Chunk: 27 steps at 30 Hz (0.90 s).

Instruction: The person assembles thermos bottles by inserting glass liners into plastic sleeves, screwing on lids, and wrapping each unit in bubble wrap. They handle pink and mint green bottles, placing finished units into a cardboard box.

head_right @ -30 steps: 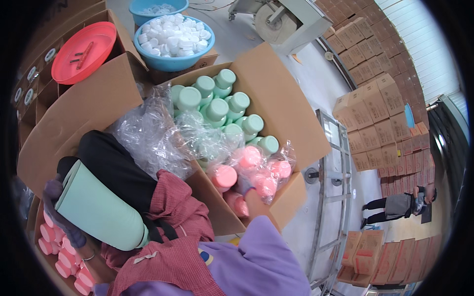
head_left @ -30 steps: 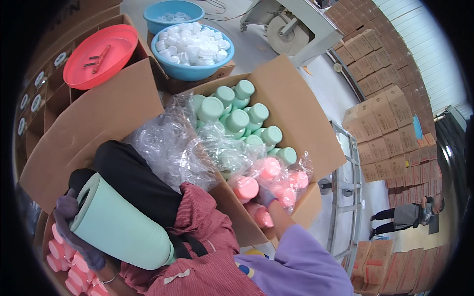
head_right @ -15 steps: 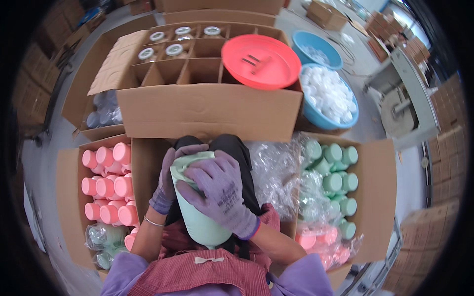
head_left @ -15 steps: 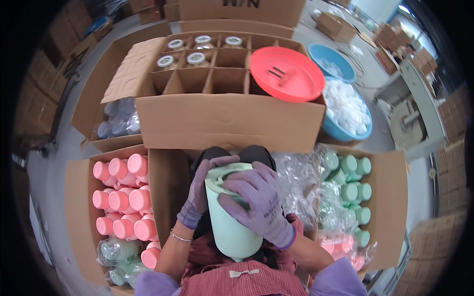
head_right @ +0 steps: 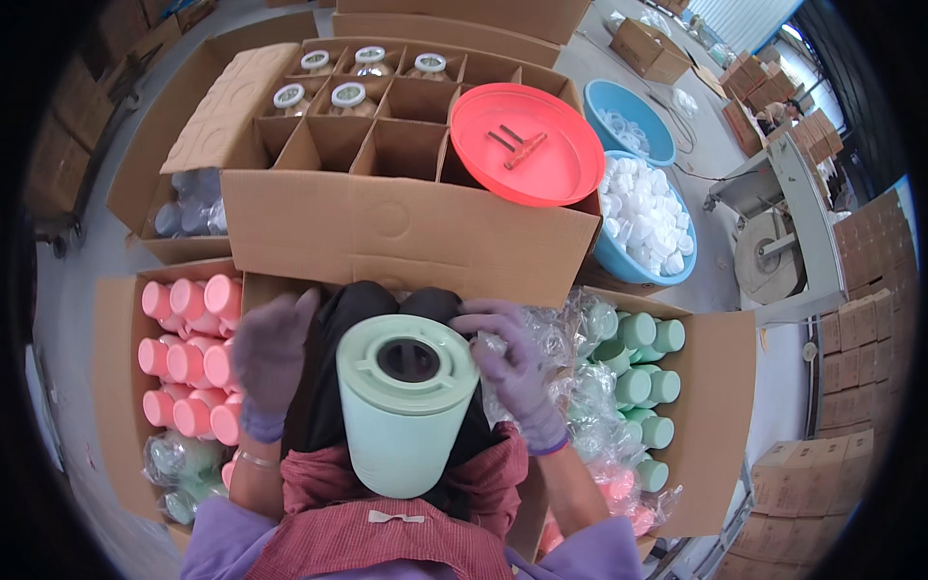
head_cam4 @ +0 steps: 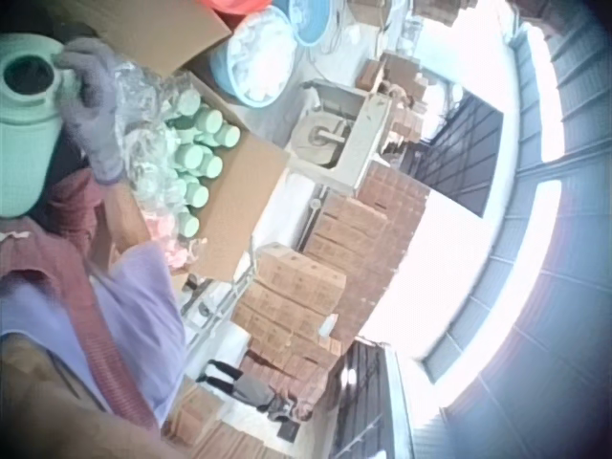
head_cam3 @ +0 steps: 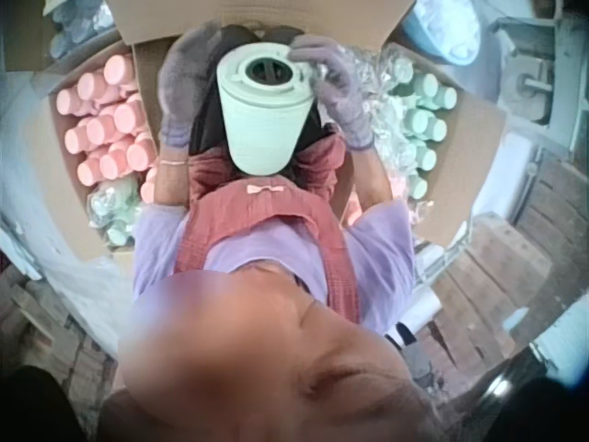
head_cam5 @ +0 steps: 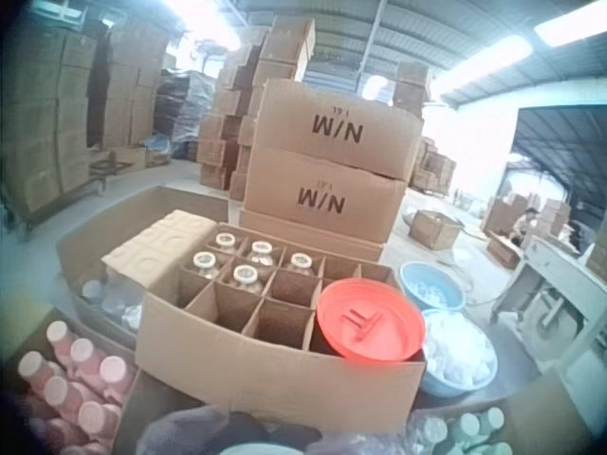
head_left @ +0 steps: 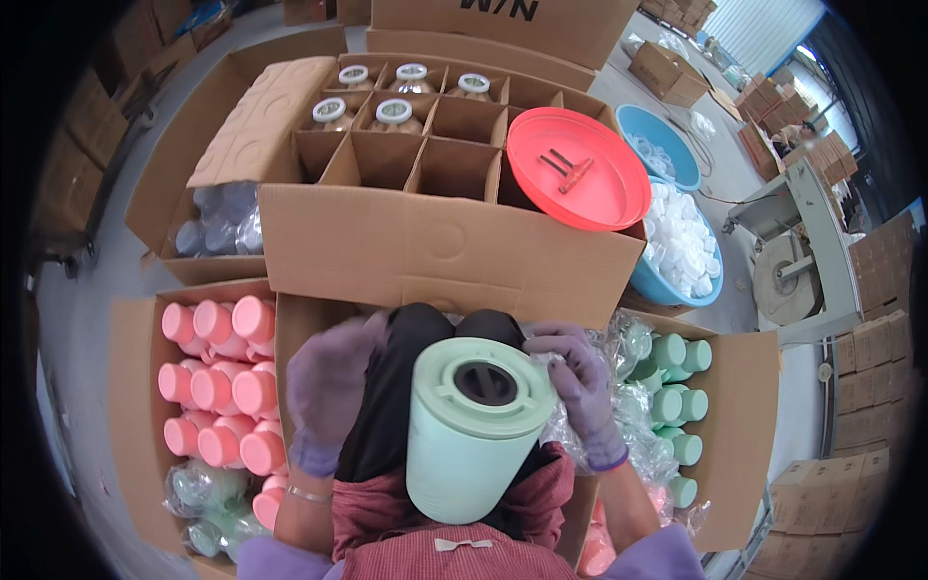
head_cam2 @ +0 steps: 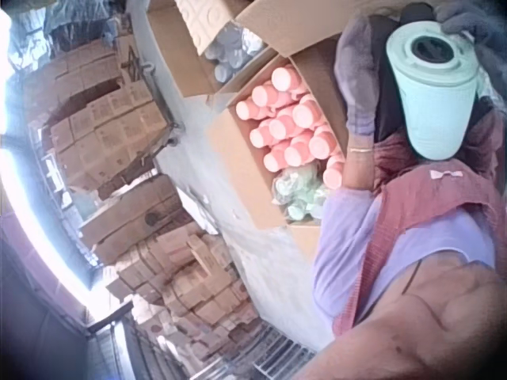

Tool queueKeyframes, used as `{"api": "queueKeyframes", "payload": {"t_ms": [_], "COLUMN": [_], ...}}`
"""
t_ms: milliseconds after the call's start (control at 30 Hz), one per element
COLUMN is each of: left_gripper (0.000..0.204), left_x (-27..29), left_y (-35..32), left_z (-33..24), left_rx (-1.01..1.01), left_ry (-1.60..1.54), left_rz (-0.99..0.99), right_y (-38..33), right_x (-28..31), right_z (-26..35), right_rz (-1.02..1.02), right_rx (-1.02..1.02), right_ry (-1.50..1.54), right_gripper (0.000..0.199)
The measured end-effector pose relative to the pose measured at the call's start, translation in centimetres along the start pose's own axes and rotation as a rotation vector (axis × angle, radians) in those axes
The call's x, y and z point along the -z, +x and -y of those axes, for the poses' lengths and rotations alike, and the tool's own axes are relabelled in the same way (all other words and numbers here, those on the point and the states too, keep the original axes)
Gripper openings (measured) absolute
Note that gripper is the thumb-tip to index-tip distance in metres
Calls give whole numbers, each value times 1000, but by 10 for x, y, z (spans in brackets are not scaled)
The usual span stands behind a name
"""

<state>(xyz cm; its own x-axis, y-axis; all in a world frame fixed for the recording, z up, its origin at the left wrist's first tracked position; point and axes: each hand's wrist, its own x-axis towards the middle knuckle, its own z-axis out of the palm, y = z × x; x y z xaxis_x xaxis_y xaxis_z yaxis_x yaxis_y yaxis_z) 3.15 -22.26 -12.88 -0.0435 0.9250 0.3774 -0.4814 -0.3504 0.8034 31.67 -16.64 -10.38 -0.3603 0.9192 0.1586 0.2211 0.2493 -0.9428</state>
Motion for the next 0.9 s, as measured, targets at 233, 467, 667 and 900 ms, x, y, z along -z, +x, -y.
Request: {"api": "queueKeyframes", "payload": {"t_ms": [233,467,667,900], "left_gripper": [39,49,54,67], "left_x": [-7,-3,11,0], "left_y": [-8,-9,6,22], "left_z": [3,-4,5,2], "left_rx": [29,197,106,302], "left_ry": [-373,-157,180,280], "left_rz": [-134,-82,182,101], "right_y": [6,3,17,22], "right_x": [29,29,16,-2], "right_z": [-8,-13,10,19], "right_rz": [14,176,372,384], "right_rx": [-285,-145,-53,29], "right_ry": [26,-21,-29,28], "right_gripper": [41,58,61,66]}}
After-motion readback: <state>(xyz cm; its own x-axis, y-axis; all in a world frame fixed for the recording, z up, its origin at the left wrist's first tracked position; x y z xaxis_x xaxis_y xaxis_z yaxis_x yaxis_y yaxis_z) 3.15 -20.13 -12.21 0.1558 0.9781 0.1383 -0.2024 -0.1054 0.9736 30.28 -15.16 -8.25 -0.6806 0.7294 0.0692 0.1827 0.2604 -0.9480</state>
